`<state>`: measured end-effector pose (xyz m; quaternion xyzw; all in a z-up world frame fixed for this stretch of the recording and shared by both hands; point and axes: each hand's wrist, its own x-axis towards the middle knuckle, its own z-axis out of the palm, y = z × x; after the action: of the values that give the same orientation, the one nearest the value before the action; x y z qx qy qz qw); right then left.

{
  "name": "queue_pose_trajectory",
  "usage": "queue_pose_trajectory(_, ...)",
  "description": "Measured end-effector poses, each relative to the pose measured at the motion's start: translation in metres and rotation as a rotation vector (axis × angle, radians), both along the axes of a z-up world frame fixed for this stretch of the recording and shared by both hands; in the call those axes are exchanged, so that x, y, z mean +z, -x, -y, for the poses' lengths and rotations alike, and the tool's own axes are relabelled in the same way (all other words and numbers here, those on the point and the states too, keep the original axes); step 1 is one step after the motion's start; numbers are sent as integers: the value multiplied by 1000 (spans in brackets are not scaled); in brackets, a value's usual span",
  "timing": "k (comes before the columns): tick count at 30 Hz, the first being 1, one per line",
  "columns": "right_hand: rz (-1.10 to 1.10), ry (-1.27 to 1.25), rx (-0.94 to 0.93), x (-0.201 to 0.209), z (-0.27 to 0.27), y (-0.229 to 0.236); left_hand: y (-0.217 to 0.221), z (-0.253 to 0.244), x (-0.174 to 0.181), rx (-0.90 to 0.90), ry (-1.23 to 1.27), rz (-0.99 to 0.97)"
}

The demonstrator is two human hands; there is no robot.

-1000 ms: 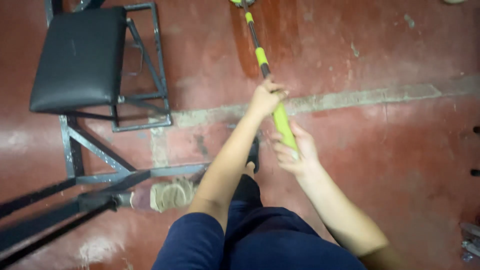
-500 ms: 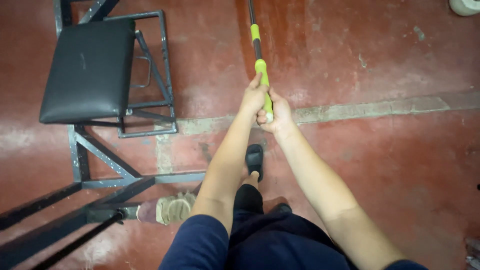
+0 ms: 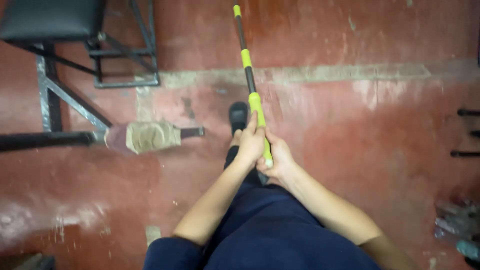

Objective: Mopping the floor in a gym weight training area, including moving a bench to clean underneath.

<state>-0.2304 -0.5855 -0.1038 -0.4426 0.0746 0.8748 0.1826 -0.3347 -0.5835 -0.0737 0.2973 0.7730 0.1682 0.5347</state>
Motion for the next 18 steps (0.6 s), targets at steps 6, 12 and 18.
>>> queue_pose_trajectory(6,54,-54,45,73,74,-37,-47,91,-11,246,-222,269)
queue_pose_trajectory(12,6,-72,-27,78,86,-45,-44,93,17,63,-277,110)
queue_pose_trajectory(18,82,-43,-66,24,17,5,-1,20,-51,65,-349,70)
